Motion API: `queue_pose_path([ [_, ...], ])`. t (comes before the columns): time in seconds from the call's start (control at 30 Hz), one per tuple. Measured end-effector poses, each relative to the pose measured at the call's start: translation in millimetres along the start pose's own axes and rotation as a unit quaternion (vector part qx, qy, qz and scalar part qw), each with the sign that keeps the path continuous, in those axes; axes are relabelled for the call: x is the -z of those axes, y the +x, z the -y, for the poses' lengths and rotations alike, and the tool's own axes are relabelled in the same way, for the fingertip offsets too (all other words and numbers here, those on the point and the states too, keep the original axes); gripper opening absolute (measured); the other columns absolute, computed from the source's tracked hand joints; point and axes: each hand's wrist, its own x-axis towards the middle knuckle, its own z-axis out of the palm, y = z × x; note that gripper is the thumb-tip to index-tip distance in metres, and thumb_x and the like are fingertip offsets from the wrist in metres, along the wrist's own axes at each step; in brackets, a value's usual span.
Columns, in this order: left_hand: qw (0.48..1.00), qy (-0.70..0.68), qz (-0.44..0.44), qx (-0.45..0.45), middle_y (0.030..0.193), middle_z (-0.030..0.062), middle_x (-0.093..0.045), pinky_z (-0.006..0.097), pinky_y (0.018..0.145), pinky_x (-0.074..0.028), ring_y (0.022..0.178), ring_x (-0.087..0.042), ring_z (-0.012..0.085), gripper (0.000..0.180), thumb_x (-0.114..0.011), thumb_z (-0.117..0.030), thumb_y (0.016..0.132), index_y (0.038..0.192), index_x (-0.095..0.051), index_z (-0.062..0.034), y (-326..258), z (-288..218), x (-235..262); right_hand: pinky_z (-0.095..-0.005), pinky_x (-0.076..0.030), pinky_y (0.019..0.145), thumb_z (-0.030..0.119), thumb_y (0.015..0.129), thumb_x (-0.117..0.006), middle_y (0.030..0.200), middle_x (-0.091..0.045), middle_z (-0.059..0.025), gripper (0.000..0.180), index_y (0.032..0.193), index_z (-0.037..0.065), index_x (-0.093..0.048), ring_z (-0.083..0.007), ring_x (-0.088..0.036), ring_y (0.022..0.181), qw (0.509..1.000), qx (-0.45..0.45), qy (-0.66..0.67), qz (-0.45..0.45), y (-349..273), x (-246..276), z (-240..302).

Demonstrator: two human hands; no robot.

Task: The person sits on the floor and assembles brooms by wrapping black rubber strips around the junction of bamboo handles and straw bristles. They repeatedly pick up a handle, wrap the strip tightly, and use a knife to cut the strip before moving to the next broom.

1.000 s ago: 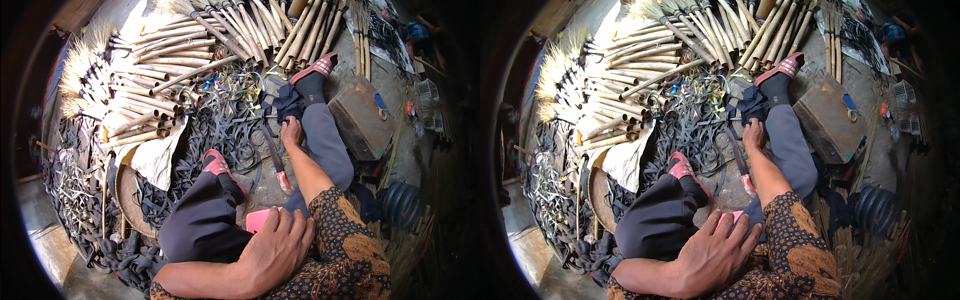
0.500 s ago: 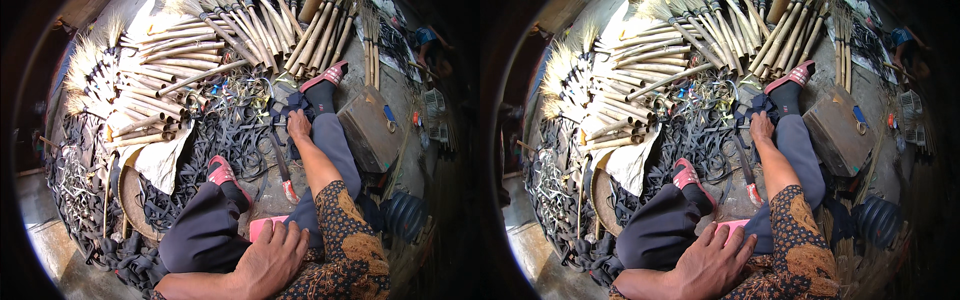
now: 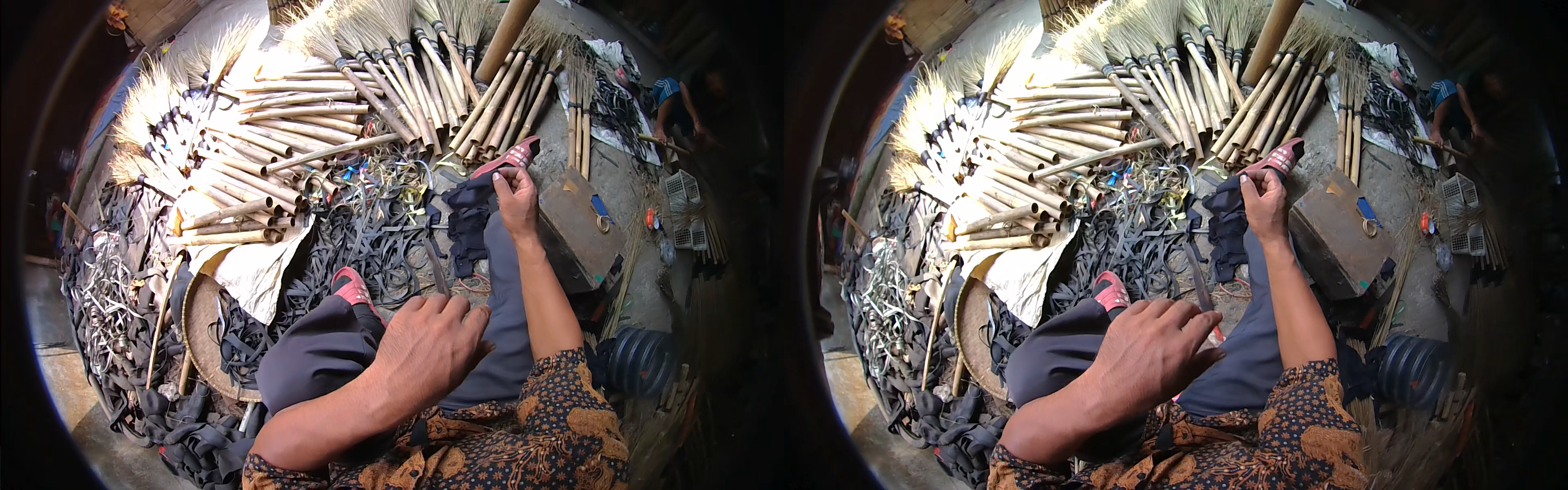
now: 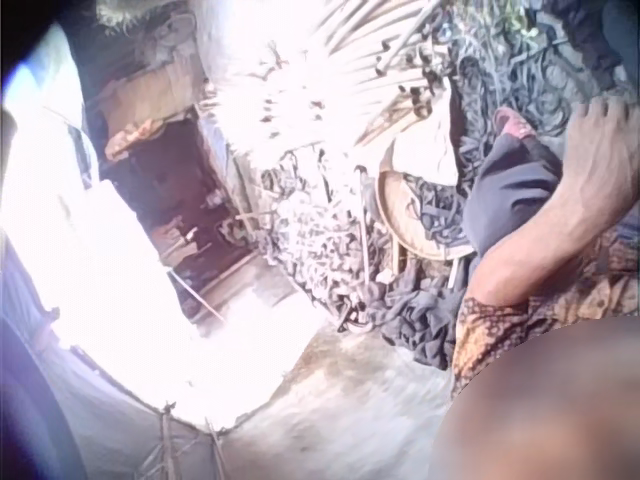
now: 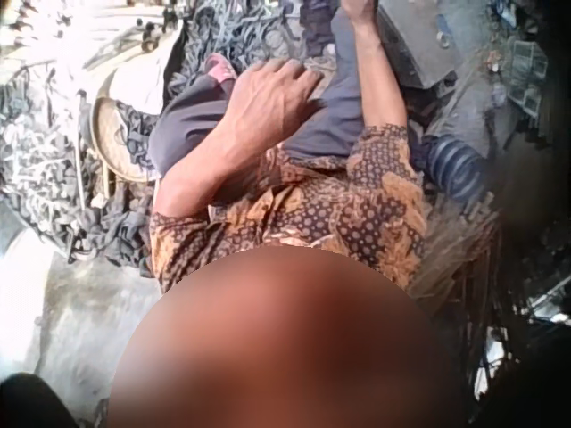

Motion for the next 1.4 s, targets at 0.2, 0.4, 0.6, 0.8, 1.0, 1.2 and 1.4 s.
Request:
queue_pose_path([
  [0.2,0.976,-0.068,-0.202,0.051,0.096,0.0112,-0.066,0.042,0.079,-0.056,0.091,-0.068,0.0313,0.021,-0.074,-0.023,0.093,0.107,-0.069,-0.0079,17.5,5.5,11.0,-0.022,-0.053,0.074,0.009,0.102,-0.066,0.096,-0.069,-0.0024,0.011,0.108,0.0,-0.064,-0.0054,-0.063,0.083,0.986,0.043,0.158,0.035,-38.2,6.9,115.8],
  [0.4,0.932,-0.27,-0.206,0.128,0.097,0.0156,-0.072,0.039,0.077,-0.058,0.084,-0.073,0.0295,0.024,-0.073,-0.023,0.096,0.109,-0.072,-0.002,29.4,12.4,15.2,-0.0224,-0.056,0.081,0.007,0.102,-0.065,0.1,-0.071,-0.0036,0.011,0.11,0.0,-0.064,-0.0064,-0.067,0.087,0.969,0.043,0.221,0.101,-75.0,9.8,183.8],
  [0.6,0.948,-0.211,-0.237,-0.001,0.11,0.0213,-0.063,0.043,0.084,-0.056,0.099,-0.068,0.0374,0.055,-0.082,-0.022,0.088,0.127,-0.053,0.0011,34.6,7.5,1.3,-0.0219,-0.055,0.078,0.007,0.101,-0.068,0.098,-0.068,-0.0019,0.011,0.109,0.0,-0.064,-0.006,-0.065,0.087,0.983,0.074,0.14,0.092,-115.1,-5.7,212.9],
  [0.8,0.921,-0.254,-0.29,0.044,0.105,0.0224,-0.064,0.04,0.078,-0.058,0.092,-0.071,0.037,0.044,-0.074,-0.015,0.093,0.127,-0.05,0.002,38.4,12.4,-7.9,-0.0271,-0.052,0.084,0.002,0.094,-0.073,0.101,-0.065,-0.0051,0.009,0.102,0.0,-0.071,-0.0119,-0.062,0.092,0.969,0.215,0.032,0.121,-127.9,-23.1,225.8],
  [1.0,0.742,-0.63,-0.223,0.053,0.105,0.0039,-0.069,0.027,0.077,-0.058,0.086,-0.068,0.0083,0.02,-0.053,-0.012,0.11,0.126,-0.057,-0.0012,42.7,30.2,-0.5,-0.0293,-0.047,0.095,0.021,0.104,-0.066,0.119,-0.061,-0.0062,0.043,0.14,-0.001,-0.056,-0.0121,-0.057,0.107,0.974,0.152,0.13,0.109,-112.9,-25.6,209.0],
  [1.2,0.667,-0.726,-0.156,0.054,0.109,0.0068,-0.073,0.032,0.082,-0.061,0.088,-0.072,0.0115,0.034,-0.053,-0.015,0.109,0.14,-0.053,-0.0032,37.7,45.6,5.9,-0.0193,-0.042,0.082,0.043,0.108,-0.06,0.096,-0.053,0.0067,0.036,0.114,0.007,-0.064,-0.0014,-0.047,0.09,0.918,-0.095,0.285,0.258,-125.6,-16.9,172.3],
  [1.4,0.682,-0.704,-0.168,0.108,0.103,0.0073,-0.073,0.032,0.08,-0.061,0.085,-0.073,0.0154,0.036,-0.052,-0.019,0.109,0.142,-0.053,-0.0039,48.7,55.5,-8.0,-0.0216,-0.054,0.084,0.014,0.105,-0.066,0.101,-0.072,-0.0005,0.015,0.114,0.002,-0.069,-0.0047,-0.065,0.089,0.9,-0.095,0.388,0.174,-130.3,-13.5,148.6],
])
